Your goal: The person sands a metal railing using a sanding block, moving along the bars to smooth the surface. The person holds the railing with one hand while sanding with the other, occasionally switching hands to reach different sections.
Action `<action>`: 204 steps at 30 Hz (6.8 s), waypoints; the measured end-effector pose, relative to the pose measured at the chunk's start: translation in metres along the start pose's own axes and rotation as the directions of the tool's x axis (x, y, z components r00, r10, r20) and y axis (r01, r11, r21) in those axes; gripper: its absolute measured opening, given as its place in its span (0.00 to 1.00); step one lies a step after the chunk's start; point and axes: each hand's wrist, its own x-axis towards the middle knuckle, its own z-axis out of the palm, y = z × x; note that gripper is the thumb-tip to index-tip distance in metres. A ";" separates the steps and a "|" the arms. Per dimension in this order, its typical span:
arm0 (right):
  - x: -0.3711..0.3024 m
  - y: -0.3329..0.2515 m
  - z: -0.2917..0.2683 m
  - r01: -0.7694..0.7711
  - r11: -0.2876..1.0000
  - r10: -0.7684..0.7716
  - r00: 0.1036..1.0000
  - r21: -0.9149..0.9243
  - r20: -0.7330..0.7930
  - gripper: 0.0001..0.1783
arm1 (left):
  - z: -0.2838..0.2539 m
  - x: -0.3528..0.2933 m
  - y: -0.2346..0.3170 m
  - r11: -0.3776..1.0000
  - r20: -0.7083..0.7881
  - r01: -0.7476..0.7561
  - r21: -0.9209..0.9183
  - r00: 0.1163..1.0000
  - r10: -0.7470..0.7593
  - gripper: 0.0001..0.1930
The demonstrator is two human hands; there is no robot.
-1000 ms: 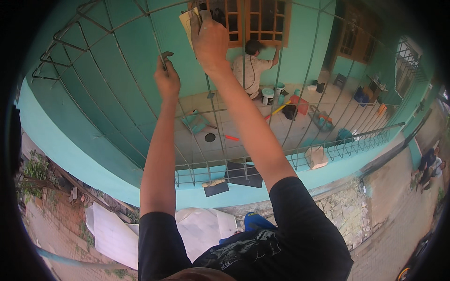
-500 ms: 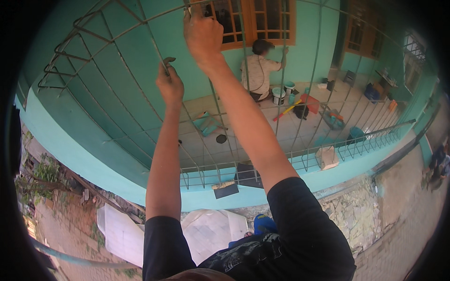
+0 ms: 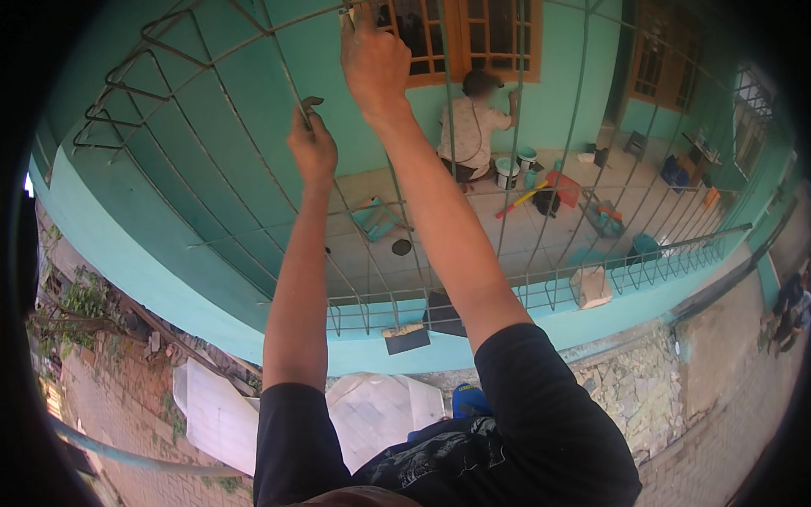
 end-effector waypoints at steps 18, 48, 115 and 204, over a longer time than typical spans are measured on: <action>-0.097 0.033 0.009 0.007 1.000 -0.007 1.000 -0.012 -0.011 0.07 | -0.002 -0.001 0.003 1.000 0.015 0.002 -0.002 1.000 -0.002 0.12; -0.170 0.064 -0.005 -0.067 0.991 0.042 0.979 0.119 0.198 0.12 | -0.006 0.004 -0.003 0.997 -0.017 -0.072 0.004 0.997 0.072 0.12; -0.398 0.152 -0.220 -0.895 0.444 0.143 0.129 0.053 0.981 0.22 | -0.012 -0.372 0.115 0.522 0.649 0.625 0.581 0.032 -0.760 0.28; -0.193 0.369 -0.300 0.027 0.955 0.064 0.953 -0.295 0.295 0.31 | 0.074 -0.044 0.054 0.986 -0.044 0.152 -0.068 0.987 -0.155 0.21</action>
